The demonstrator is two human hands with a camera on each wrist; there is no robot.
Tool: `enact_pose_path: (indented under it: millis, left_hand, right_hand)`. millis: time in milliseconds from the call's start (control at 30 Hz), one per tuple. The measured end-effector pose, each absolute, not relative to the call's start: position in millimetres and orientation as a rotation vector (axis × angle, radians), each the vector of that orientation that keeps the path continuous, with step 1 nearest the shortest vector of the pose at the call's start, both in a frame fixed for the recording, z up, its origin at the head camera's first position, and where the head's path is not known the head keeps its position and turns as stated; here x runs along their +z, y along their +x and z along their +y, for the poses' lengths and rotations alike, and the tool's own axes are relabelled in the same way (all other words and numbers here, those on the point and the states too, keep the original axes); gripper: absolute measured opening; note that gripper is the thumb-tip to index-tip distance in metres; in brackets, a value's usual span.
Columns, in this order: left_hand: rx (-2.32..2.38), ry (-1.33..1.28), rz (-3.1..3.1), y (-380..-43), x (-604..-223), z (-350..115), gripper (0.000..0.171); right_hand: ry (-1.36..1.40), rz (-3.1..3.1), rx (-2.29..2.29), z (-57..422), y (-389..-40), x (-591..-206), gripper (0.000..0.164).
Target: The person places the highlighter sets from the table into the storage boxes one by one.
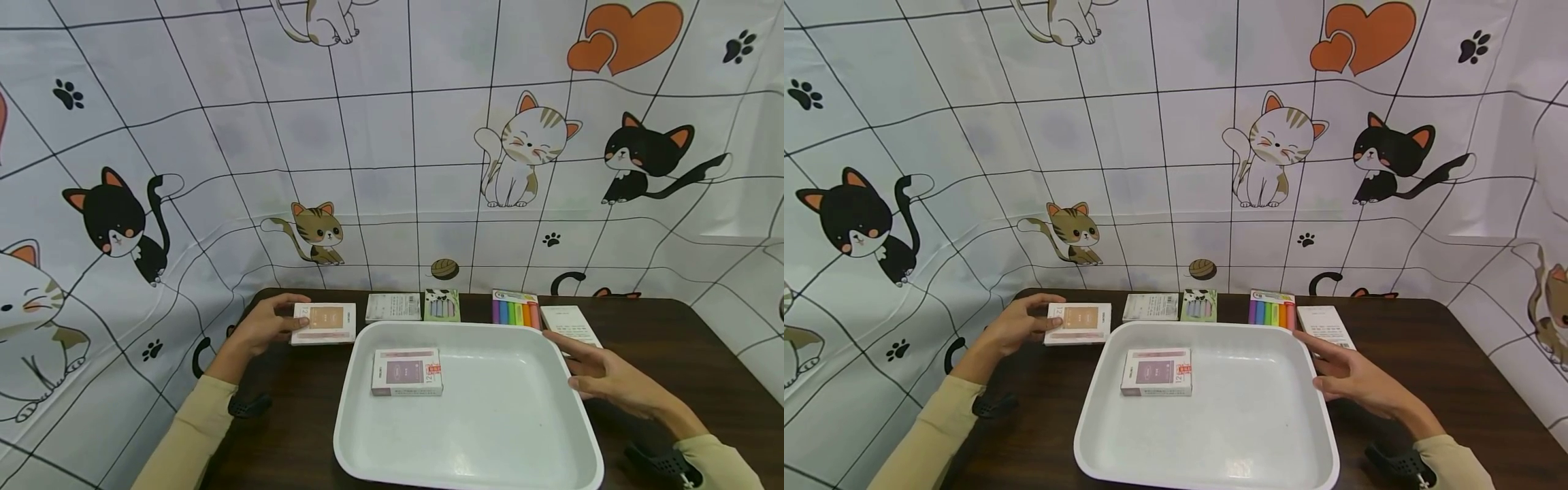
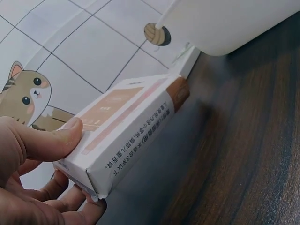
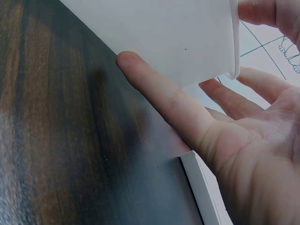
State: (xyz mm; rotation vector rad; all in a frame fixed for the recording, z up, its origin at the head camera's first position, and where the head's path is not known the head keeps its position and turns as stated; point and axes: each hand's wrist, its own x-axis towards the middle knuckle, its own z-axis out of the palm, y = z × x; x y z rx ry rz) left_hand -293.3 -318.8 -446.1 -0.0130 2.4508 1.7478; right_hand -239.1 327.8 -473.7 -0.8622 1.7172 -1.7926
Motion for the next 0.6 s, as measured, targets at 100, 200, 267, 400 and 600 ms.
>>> enact_pose_path:
  millis: [100, 200, 267, 400, 600]
  left_hand:
    - [1.772, 0.005, 2.446, -293, -443, -318, 0.062]
    - [1.792, 0.024, 2.444, -292, -440, -317, 0.063]
    - [1.808, 0.034, 2.445, -292, -438, -315, 0.063]
    - [1.856, 0.046, 2.435, -291, -434, -311, 0.061]
    - [1.906, 0.061, 2.425, -290, -430, -306, 0.056]
  right_hand:
    - [-0.864, 1.721, -1.792, 328, -239, -473, 0.075]
    - [-0.867, 1.725, -1.791, 328, -239, -473, 0.075]
    - [-0.867, 1.726, -1.790, 328, -239, -473, 0.075]
    - [-0.867, 1.721, -1.795, 328, -239, -473, 0.076]
    - [-0.864, 1.713, -1.798, 328, -239, -474, 0.075]
